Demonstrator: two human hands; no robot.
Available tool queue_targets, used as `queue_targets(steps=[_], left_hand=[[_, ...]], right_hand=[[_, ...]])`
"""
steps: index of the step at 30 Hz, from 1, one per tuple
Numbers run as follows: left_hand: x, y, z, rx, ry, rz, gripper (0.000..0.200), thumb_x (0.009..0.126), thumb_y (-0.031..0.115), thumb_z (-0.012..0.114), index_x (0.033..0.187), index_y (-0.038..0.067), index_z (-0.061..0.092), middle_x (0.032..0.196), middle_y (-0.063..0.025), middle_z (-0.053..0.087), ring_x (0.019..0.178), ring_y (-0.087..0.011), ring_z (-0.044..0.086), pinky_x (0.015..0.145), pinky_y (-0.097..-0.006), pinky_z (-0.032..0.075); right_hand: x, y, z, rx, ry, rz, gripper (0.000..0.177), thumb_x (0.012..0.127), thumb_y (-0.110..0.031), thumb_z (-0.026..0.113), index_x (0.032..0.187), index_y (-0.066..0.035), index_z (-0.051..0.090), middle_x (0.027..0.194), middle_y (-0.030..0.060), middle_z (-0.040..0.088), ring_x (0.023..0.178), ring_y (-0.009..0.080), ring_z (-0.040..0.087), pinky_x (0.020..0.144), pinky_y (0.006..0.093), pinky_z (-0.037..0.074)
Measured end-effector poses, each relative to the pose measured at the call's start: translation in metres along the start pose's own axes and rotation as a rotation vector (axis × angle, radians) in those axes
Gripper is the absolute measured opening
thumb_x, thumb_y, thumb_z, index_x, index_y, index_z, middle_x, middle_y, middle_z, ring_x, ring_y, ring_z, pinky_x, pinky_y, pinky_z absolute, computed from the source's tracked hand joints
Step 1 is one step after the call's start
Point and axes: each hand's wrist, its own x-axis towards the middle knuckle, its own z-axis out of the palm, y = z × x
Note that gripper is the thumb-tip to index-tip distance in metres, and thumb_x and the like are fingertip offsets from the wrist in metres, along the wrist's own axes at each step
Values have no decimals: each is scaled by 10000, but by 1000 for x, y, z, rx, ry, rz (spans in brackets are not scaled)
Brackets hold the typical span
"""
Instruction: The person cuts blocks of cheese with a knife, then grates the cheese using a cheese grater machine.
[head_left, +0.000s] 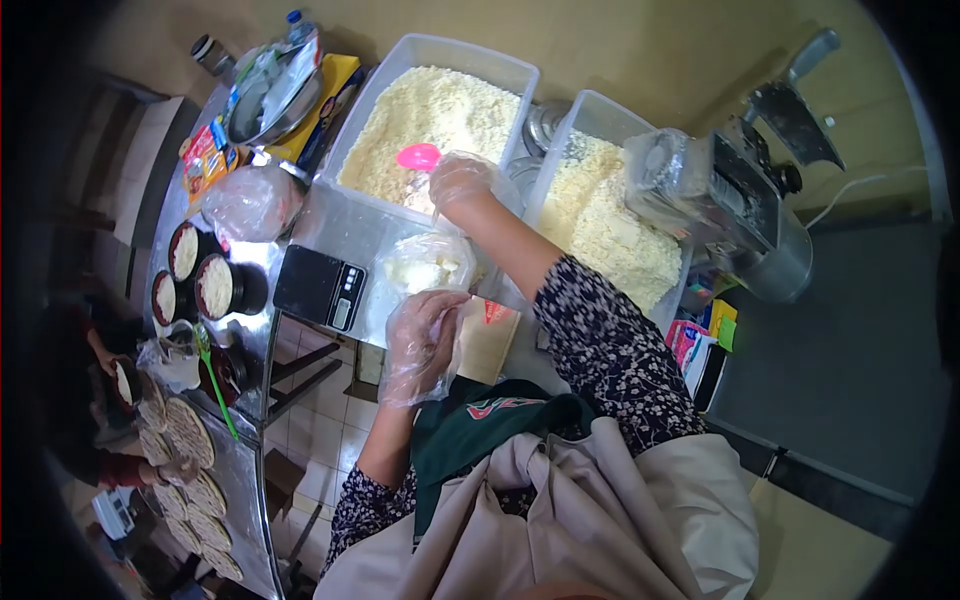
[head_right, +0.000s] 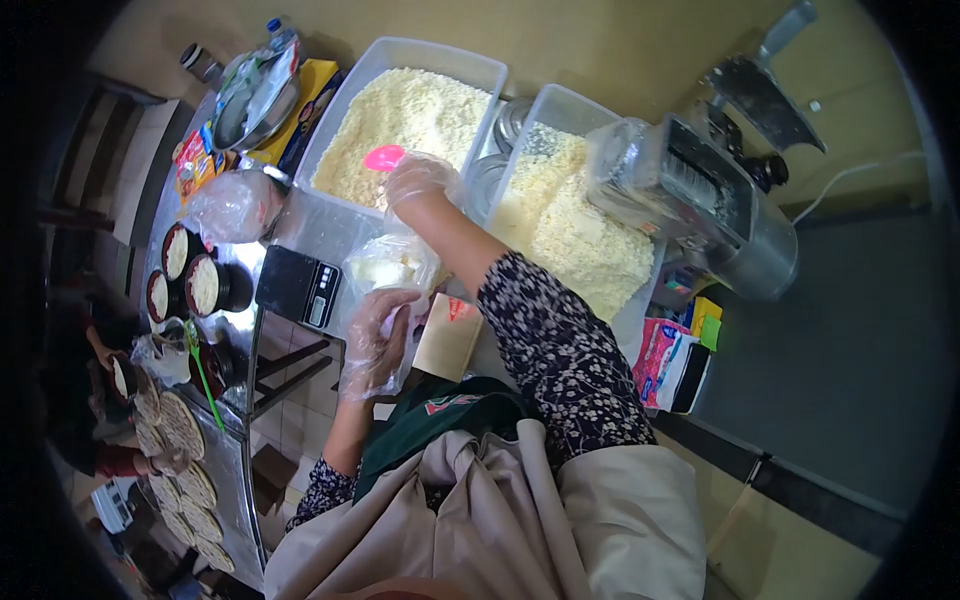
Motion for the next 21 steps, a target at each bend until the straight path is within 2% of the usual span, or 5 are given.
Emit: queue_targets(steps=[3,5,11,15,21], left_hand=[[18,0,23,13,-125,20,237,830,-7,609,1056,56,640,996,-145,657,933,-316,635,828,-388,488],[30,-4,38,35,-200,34,333,856,32,595,1187,54,578,1107,-173,627,1033,-347,603,902,-414,466],[77,-13,95,-14,-206,73,555,913,101,541,1415,12,321,1338,-268,446,1229,-418,452,1038,-442,364],[91,-15,121,-148,-246,20,557,950,93,460,1463,24,255,1425,-272,373,1309,-421,383,1086,-427,316],[89,-16,120,-138,-273,5,537,963,60,402,1474,18,241,1456,-241,363,1358,-362,353,1112,-387,287]], right_hand=[[-76,13,-93,319,121,302,210,894,-185,482,984,-39,604,769,125,678,688,301,671,658,418,536],[-139,30,-132,405,99,298,298,874,-168,492,1097,15,563,769,146,672,707,276,675,630,429,518],[-299,73,-189,161,-190,694,299,955,-272,430,1075,-21,540,694,171,640,674,367,642,636,486,501],[-348,105,-138,-38,-175,863,321,954,-261,427,1004,-7,617,726,187,656,708,378,649,666,482,511],[-285,111,-63,281,-62,804,282,885,-171,441,856,7,659,925,244,665,842,373,663,760,469,519]])
